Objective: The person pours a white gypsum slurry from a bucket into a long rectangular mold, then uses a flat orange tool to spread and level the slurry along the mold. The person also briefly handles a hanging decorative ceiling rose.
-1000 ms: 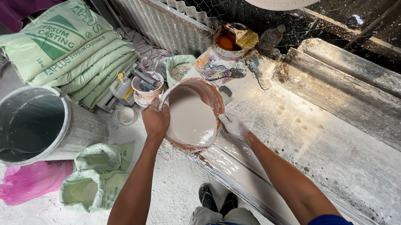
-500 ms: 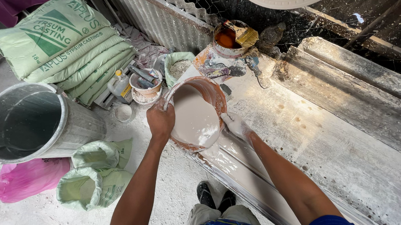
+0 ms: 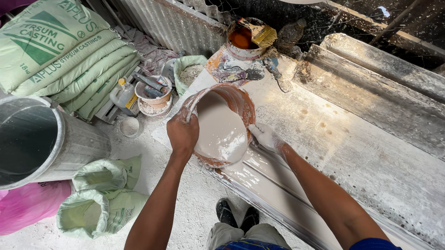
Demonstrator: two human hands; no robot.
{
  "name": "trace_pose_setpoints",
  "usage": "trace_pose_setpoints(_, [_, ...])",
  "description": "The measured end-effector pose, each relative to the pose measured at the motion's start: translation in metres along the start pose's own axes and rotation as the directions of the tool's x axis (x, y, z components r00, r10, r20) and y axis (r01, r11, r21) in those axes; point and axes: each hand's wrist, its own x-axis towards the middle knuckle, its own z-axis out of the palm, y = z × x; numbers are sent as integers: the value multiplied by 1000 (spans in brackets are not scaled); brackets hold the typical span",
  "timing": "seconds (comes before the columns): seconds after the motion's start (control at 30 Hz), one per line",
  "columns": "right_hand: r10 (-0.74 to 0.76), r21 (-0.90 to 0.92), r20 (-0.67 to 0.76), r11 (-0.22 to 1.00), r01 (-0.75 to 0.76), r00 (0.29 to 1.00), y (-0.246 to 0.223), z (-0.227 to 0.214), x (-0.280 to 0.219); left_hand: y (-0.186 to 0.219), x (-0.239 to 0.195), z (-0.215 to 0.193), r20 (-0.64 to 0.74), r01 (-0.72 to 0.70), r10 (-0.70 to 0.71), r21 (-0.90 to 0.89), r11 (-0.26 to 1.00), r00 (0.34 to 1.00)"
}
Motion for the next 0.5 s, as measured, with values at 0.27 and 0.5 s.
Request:
trace_pose_setpoints(0.27, [10, 2, -9, 1000, -10, 1000, -14, -10, -25, 22, -4, -3, 23, -11, 11, -22, 1000, 1000])
trace_pose_setpoints(0.5, [6, -37, -47, 999, -8, 999, -30, -23, -54, 41, -13, -3, 10, -39, 39, -2, 999, 999])
